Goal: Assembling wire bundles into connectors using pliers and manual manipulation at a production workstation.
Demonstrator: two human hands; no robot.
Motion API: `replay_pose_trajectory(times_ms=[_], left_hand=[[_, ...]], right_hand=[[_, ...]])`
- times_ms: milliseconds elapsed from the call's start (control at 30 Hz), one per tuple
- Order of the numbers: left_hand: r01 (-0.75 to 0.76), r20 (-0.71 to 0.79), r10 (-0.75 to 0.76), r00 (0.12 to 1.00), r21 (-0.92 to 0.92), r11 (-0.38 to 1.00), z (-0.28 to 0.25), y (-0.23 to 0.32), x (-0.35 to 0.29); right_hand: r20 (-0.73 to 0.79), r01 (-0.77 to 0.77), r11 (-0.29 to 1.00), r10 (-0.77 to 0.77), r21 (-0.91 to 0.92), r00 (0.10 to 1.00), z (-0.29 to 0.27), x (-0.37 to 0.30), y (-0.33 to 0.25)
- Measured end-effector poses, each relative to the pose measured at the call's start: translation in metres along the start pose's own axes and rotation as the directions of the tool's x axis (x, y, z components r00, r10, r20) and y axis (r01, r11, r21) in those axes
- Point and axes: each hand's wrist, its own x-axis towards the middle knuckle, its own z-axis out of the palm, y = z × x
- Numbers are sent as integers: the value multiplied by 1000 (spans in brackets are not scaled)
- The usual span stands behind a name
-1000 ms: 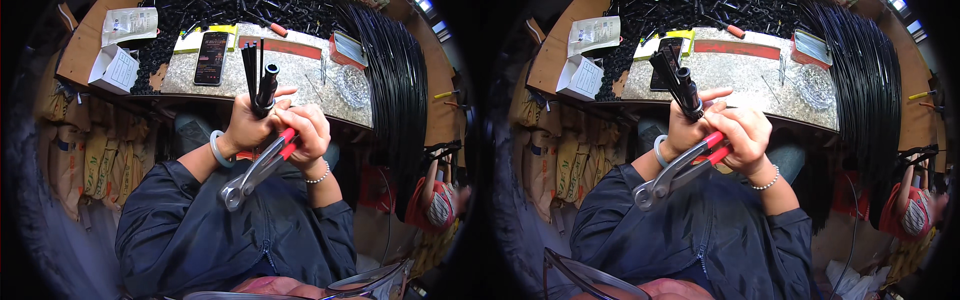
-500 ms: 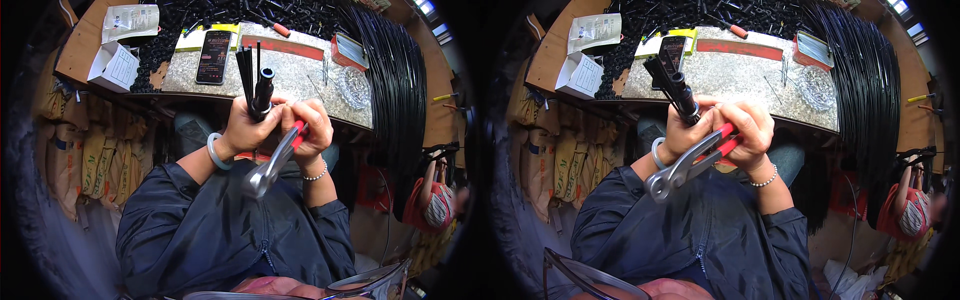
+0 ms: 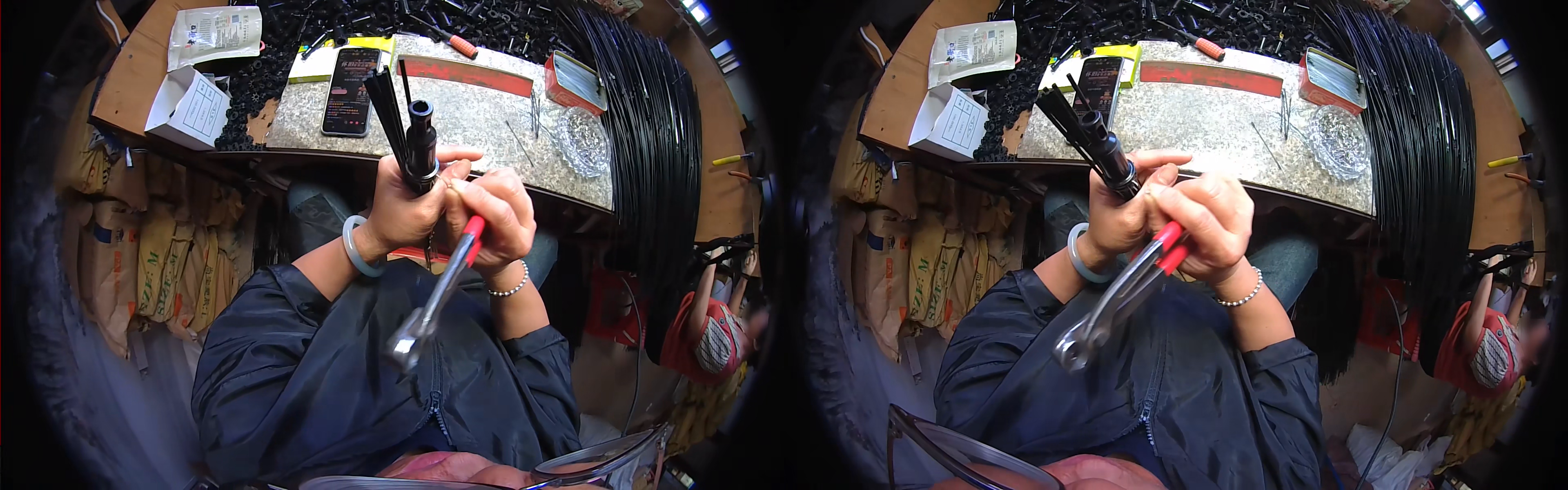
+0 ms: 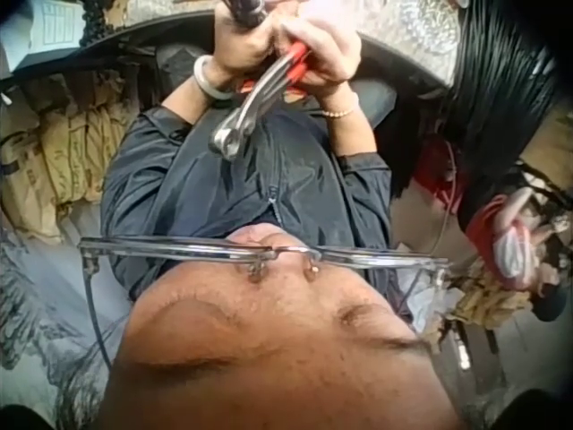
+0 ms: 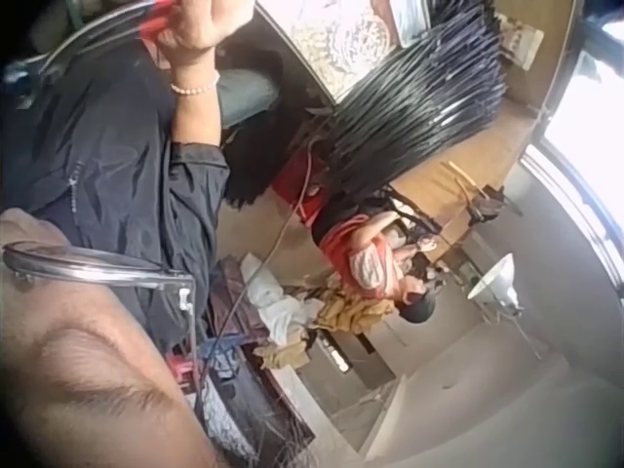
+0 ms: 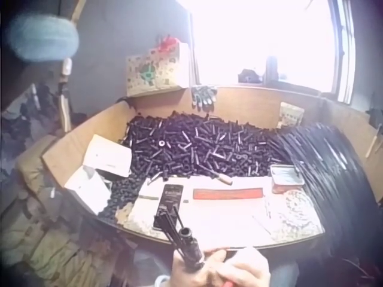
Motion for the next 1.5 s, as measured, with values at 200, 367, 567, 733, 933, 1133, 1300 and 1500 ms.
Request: replay_pose_trajectory(times_ms=[200,367,567,733,933,1133,1300,1500], left_hand=[[17,50,-13,999,-66,998,-6,0,-1],[-7,59,11,998,-55,998,-8,0,0],[-24,53,25,998,-15,1000,-10,-2,1],[20,57,-19,998,-19,1000,-13,-1,1],[14,59,-14,998,-1,1000,-12,-1,1],[15,75,-16,997,15,1000,-14,-2,1],[26,52,-24,998,-37,999,-13,-4,1],[39,48,-37,998,-56,998,-13,-5,1]], right_hand=[[-18,30,999,-30,13,999,11,-1,0],[-20,5,1000,-5,18,1000,16,-2,0],[-16,-13,999,13,31,1000,17,-3,2],[7,-21,1000,21,23,1000,17,0,1],[40,-47,996,44,69,998,14,1,-2],[49,-58,996,55,72,997,15,1,-1],[64,-88,994,84,64,994,15,0,0],[63,-75,995,70,69,996,15,2,1]])
